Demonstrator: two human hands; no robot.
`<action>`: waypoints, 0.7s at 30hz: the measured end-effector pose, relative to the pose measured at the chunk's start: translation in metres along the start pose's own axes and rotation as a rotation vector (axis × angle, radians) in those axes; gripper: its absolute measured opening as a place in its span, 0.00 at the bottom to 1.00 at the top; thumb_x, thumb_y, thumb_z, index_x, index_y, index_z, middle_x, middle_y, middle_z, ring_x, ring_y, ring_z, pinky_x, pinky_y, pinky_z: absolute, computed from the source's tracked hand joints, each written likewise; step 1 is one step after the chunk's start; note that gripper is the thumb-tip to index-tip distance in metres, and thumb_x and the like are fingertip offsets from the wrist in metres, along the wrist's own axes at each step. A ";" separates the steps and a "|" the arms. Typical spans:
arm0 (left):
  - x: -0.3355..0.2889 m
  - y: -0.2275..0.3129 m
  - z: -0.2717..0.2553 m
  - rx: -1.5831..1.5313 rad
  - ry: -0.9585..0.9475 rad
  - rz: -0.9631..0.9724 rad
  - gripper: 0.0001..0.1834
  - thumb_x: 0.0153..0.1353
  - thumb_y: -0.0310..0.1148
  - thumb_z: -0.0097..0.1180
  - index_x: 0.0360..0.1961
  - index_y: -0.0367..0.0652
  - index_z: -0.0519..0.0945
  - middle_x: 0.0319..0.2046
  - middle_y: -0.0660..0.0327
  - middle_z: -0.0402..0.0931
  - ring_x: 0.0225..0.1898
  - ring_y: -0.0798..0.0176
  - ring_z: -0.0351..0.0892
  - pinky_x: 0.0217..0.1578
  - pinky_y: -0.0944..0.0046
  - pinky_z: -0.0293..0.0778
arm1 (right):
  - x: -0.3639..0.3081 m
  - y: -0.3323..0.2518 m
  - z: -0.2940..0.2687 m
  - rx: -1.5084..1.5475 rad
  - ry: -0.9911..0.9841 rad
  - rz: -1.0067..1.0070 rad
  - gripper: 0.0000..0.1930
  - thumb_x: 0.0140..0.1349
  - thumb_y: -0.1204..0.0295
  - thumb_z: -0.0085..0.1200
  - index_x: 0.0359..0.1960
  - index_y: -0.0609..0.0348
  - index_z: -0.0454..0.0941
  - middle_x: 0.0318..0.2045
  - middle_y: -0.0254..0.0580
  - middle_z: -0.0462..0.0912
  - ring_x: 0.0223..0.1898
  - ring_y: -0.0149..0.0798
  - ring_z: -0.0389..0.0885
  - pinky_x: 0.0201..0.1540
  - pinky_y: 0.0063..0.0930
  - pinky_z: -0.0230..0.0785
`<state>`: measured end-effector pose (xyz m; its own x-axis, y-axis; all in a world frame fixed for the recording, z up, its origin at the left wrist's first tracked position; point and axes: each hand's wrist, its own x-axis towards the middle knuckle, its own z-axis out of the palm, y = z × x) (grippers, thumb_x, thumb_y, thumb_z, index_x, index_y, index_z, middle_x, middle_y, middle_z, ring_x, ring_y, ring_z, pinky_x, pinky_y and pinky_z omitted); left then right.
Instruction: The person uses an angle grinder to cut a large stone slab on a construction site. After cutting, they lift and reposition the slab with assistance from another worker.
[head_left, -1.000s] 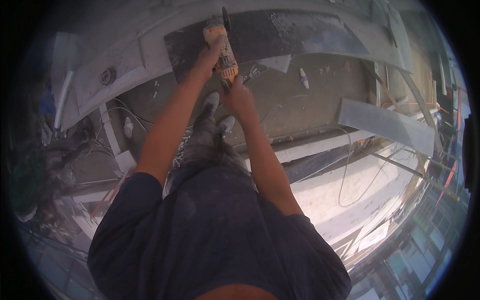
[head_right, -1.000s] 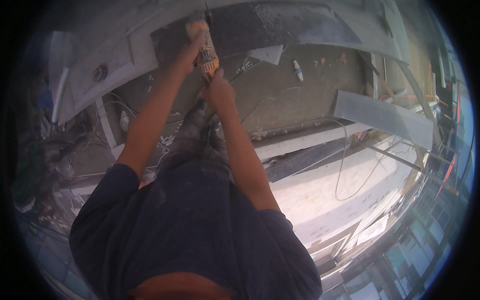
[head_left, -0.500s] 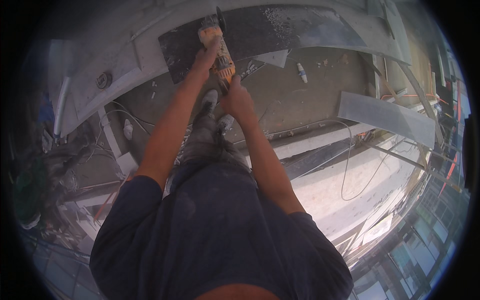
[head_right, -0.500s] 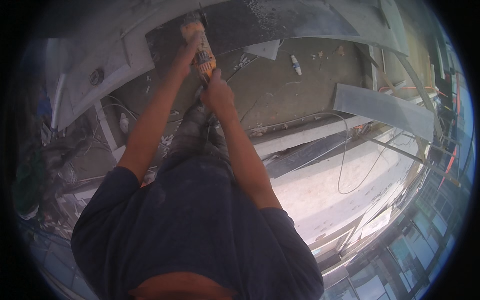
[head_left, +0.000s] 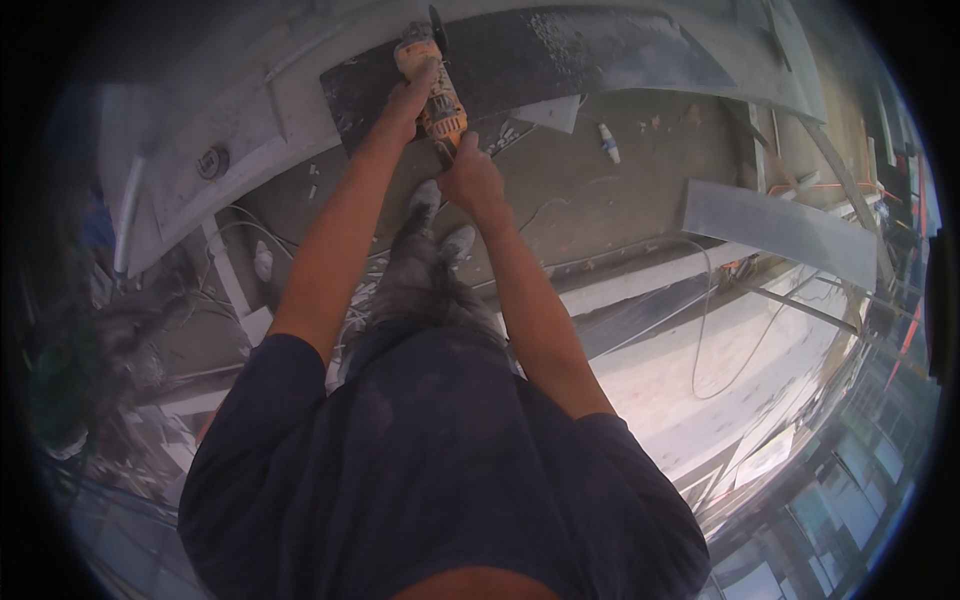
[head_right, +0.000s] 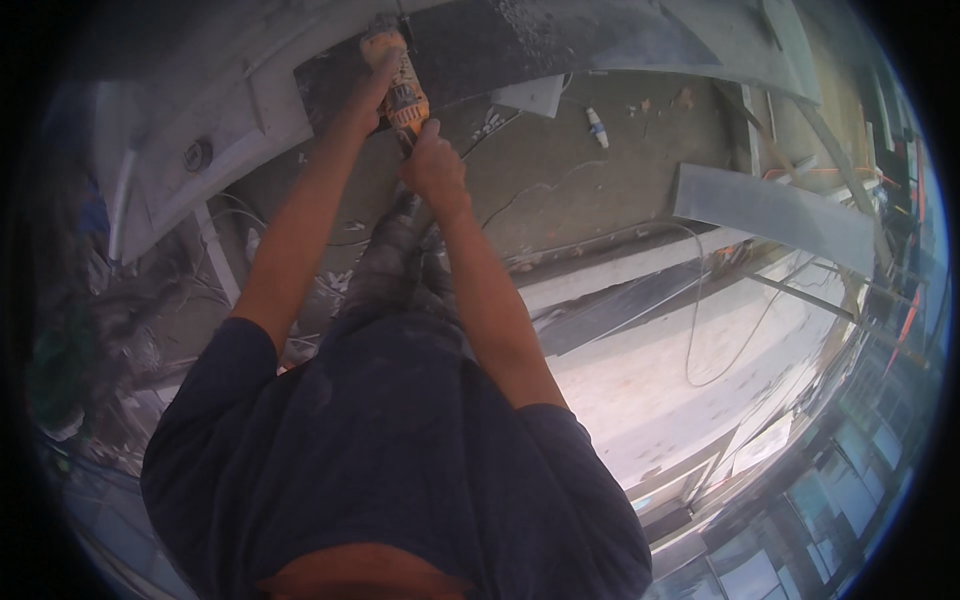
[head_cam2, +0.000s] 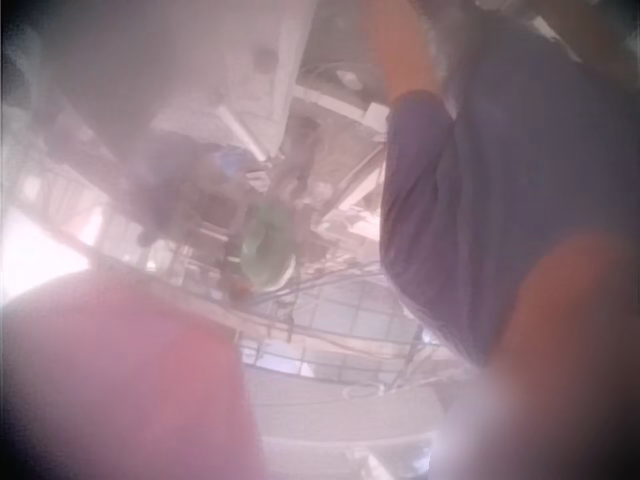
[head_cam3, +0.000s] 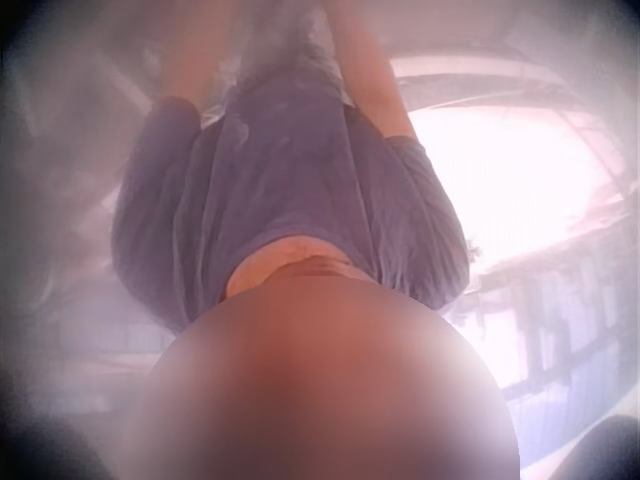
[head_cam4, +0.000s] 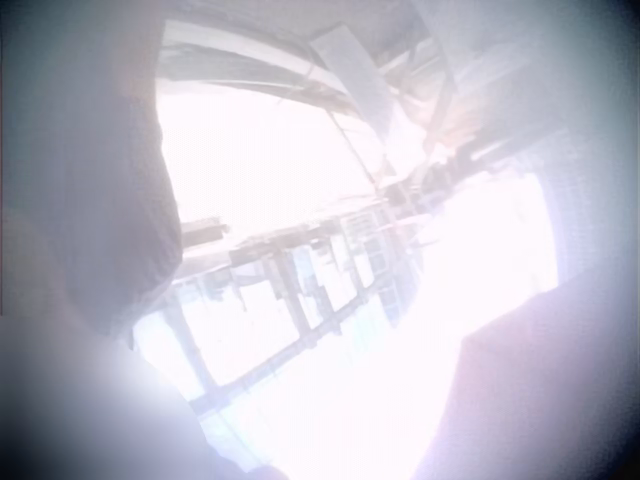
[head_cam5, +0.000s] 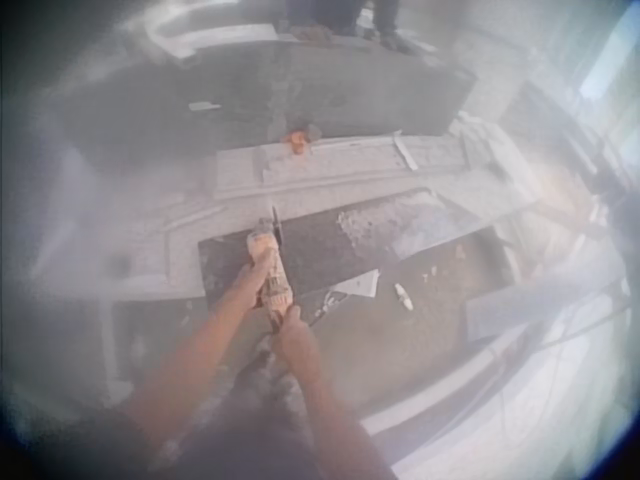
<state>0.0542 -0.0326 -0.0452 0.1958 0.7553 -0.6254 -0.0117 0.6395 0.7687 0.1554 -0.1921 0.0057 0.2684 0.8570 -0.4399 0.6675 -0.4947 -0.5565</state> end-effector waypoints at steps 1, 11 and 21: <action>-0.008 0.002 0.002 -0.021 -0.011 -0.011 0.51 0.72 0.65 0.60 0.79 0.32 0.66 0.71 0.46 0.74 0.70 0.49 0.76 0.70 0.51 0.71 | -0.003 0.001 -0.001 -0.004 0.007 0.003 0.25 0.62 0.69 0.65 0.55 0.63 0.65 0.43 0.72 0.88 0.50 0.75 0.87 0.52 0.65 0.80; -0.044 -0.030 0.004 0.045 -0.024 0.039 0.54 0.73 0.66 0.60 0.81 0.30 0.61 0.73 0.46 0.70 0.74 0.51 0.71 0.74 0.52 0.65 | -0.055 0.016 -0.004 0.014 -0.009 0.034 0.26 0.62 0.69 0.62 0.58 0.62 0.64 0.43 0.68 0.88 0.48 0.73 0.88 0.51 0.66 0.79; -0.035 -0.023 0.003 0.085 -0.007 0.086 0.56 0.71 0.68 0.59 0.80 0.30 0.63 0.75 0.44 0.68 0.77 0.48 0.68 0.76 0.52 0.62 | -0.043 0.013 -0.004 0.042 0.008 0.010 0.24 0.63 0.70 0.61 0.57 0.62 0.64 0.42 0.71 0.87 0.47 0.76 0.86 0.49 0.68 0.78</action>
<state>0.0507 -0.0743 -0.0403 0.2050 0.8054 -0.5562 0.0543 0.5580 0.8280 0.1552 -0.2349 0.0201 0.2806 0.8533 -0.4395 0.6350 -0.5083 -0.5817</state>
